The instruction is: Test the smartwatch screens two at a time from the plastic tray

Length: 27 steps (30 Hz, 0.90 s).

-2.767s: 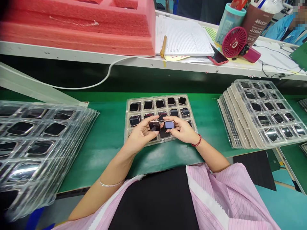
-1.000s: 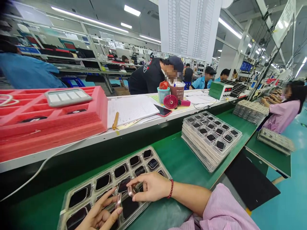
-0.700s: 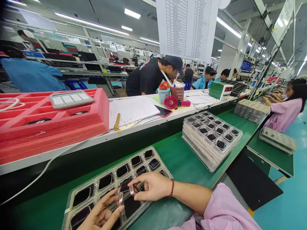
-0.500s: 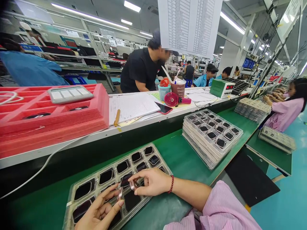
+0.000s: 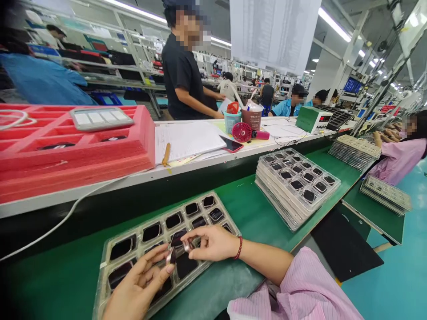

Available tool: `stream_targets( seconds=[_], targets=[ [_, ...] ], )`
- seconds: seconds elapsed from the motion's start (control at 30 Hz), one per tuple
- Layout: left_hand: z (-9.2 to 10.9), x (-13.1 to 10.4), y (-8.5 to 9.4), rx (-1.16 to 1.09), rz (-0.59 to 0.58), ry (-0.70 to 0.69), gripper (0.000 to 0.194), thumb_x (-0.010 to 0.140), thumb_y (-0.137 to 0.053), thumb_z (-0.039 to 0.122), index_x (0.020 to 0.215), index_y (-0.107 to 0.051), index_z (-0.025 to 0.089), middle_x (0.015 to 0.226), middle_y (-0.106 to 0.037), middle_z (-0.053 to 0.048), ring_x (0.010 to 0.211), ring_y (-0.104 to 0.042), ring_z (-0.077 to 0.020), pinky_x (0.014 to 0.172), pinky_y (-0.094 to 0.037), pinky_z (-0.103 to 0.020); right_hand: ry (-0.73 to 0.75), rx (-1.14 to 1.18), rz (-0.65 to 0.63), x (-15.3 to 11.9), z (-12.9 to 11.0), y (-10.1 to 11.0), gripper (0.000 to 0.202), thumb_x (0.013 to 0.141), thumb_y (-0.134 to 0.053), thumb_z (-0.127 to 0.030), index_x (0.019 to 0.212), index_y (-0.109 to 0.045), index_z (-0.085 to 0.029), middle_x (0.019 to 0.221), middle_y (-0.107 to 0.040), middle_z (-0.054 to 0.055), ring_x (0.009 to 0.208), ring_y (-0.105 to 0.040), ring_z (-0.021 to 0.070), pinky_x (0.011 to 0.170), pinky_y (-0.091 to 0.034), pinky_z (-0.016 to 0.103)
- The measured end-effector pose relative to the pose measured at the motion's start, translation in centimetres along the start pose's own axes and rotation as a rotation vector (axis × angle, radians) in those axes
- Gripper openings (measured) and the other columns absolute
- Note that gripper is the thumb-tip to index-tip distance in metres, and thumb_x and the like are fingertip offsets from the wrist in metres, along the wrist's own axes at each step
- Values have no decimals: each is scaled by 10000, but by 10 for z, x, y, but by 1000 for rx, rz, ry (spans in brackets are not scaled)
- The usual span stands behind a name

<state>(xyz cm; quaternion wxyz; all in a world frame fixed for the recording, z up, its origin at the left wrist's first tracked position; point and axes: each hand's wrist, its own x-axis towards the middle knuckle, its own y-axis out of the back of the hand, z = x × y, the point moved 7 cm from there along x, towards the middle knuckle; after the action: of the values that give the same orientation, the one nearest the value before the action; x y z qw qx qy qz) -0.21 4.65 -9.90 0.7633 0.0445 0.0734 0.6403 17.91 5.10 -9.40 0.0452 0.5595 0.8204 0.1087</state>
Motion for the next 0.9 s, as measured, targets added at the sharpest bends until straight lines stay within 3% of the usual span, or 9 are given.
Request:
stream_targets(
  seconds=[0.1,0.23,0.43,0.53,0.63,0.77,0.83,0.9],
  targets=[
    [10,-5,-4,-89,22,36,671,698,-749,618,1176,-641,159,937,-722,-96,674,-662,-204,641,-562,-331,-87,317,-77,-3,7,-3,602,808,-710,-320,1359,-556,-132,919,-681,40,664,-649,102,567,-526,194],
    [19,-7,-16,-251,-11,15,575,716,-756,476,1174,-614,158,1089,-705,-122,859,-688,-223,704,-567,-314,-115,449,-80,-4,8,2,618,799,-705,-307,1371,-518,-167,1175,-688,106,883,-721,153,664,-601,219],
    [12,-8,-21,-272,-42,30,381,713,-748,296,1041,-606,165,858,-701,-33,639,-636,-139,658,-538,-283,-81,312,-122,-7,-1,2,427,828,-647,-231,1240,-583,-141,1060,-737,94,748,-711,118,629,-595,206],
    [13,-7,-21,-259,-44,27,432,681,-746,258,1075,-595,166,916,-710,-42,713,-660,-156,702,-537,-289,-62,295,-132,-8,-3,2,469,814,-664,-241,1266,-569,-158,1108,-717,88,793,-716,129,643,-593,211],
    [10,-4,-17,-221,-28,41,499,691,-730,331,1138,-585,163,898,-714,-45,684,-660,-171,661,-520,-289,-56,279,-93,-4,1,0,429,856,-646,-303,1258,-565,-177,1059,-716,69,778,-707,133,639,-582,224],
    [9,-12,3,62,92,-5,387,766,-634,447,1020,-649,155,877,-729,-85,773,-676,-234,754,-531,-358,66,48,113,-3,-3,-3,179,912,-564,-243,1058,-636,-168,966,-724,64,885,-695,165,824,-569,324],
    [9,-21,15,297,146,-67,322,794,-579,449,931,-682,176,938,-744,-106,878,-681,-276,846,-526,-416,169,-224,170,-6,-13,-13,136,868,-597,-161,972,-685,-163,1060,-734,93,1044,-663,209,979,-508,412],
    [7,-27,21,526,136,-211,318,814,-546,462,875,-724,205,1056,-747,-128,1045,-655,-328,963,-489,-483,243,-506,146,-7,-21,-28,101,788,-711,-175,885,-734,-164,1227,-699,119,1217,-576,290,1077,-423,504]
  ],
)
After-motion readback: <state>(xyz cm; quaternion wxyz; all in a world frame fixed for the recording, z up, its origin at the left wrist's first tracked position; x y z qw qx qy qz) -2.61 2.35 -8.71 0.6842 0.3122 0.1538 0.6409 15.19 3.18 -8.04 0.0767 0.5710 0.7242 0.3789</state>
